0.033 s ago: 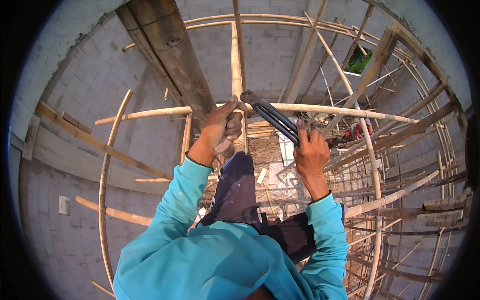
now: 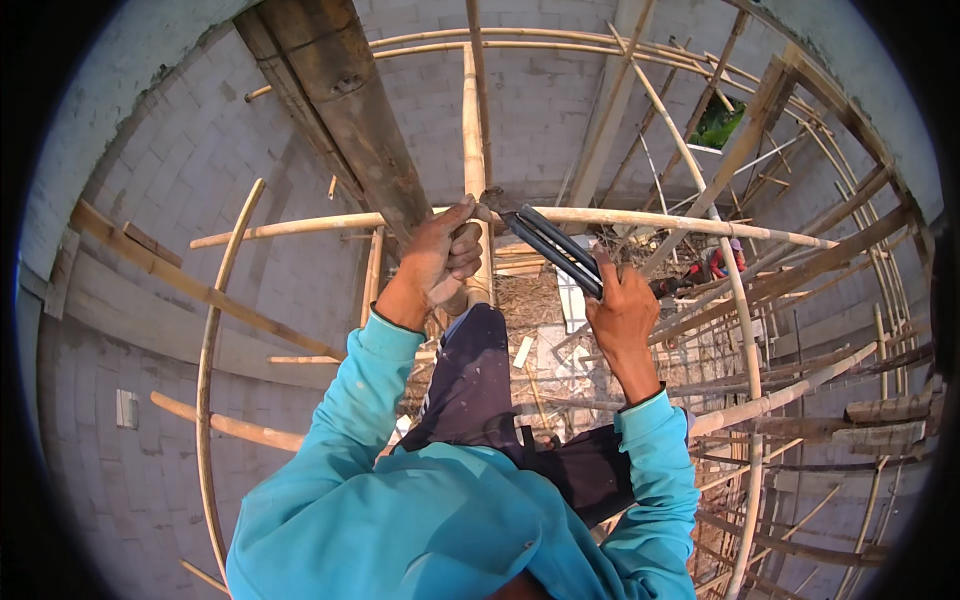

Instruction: The person secures bamboo poles to a concrete structure using wire and pliers. They wrap wire around the poles and twist it tight to fasten the scaffolding components together.

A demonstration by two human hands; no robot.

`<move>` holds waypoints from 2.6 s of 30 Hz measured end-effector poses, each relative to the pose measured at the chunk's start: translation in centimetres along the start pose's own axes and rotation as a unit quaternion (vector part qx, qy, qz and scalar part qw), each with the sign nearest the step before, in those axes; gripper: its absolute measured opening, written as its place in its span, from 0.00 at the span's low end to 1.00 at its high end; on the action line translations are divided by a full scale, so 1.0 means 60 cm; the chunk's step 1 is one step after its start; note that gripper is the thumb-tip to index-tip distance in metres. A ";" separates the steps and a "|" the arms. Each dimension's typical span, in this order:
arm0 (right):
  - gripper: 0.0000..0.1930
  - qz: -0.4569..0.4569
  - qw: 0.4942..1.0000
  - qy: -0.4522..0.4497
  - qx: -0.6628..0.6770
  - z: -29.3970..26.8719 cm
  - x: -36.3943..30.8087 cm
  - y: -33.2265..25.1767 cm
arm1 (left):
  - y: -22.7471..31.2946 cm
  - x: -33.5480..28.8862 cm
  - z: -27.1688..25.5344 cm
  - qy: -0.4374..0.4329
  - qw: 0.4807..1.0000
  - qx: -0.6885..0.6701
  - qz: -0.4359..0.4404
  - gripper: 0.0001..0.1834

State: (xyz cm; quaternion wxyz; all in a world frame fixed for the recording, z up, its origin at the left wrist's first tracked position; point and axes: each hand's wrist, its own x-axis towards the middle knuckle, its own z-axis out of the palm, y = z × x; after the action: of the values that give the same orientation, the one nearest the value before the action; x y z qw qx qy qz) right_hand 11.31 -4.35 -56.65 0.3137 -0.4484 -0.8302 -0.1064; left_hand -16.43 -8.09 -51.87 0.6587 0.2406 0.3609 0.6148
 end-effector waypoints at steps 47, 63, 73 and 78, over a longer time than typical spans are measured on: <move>0.19 0.352 0.783 -0.127 0.496 -0.073 -0.091 0.067 | -0.132 0.029 0.025 -0.119 0.968 0.204 -0.080 0.29; 0.22 0.387 0.658 -0.119 0.635 -0.039 -0.090 0.002 | -0.202 -0.021 0.066 -0.117 0.944 0.299 -0.077 0.46; 0.16 0.465 0.552 0.015 0.692 -0.052 -0.083 -0.068 | -0.242 -0.072 0.071 -0.127 0.964 0.231 -0.029 0.22; 0.23 0.402 0.698 0.122 0.580 -0.029 -0.083 -0.052 | -0.246 -0.074 0.077 -0.092 0.978 0.186 0.005 0.25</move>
State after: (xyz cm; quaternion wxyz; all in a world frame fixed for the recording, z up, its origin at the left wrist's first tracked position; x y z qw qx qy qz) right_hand 11.51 -10.31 -58.04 0.6230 -0.4522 -0.4227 0.4782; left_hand -3.40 -13.74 -59.43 0.6295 0.4160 0.4057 0.5158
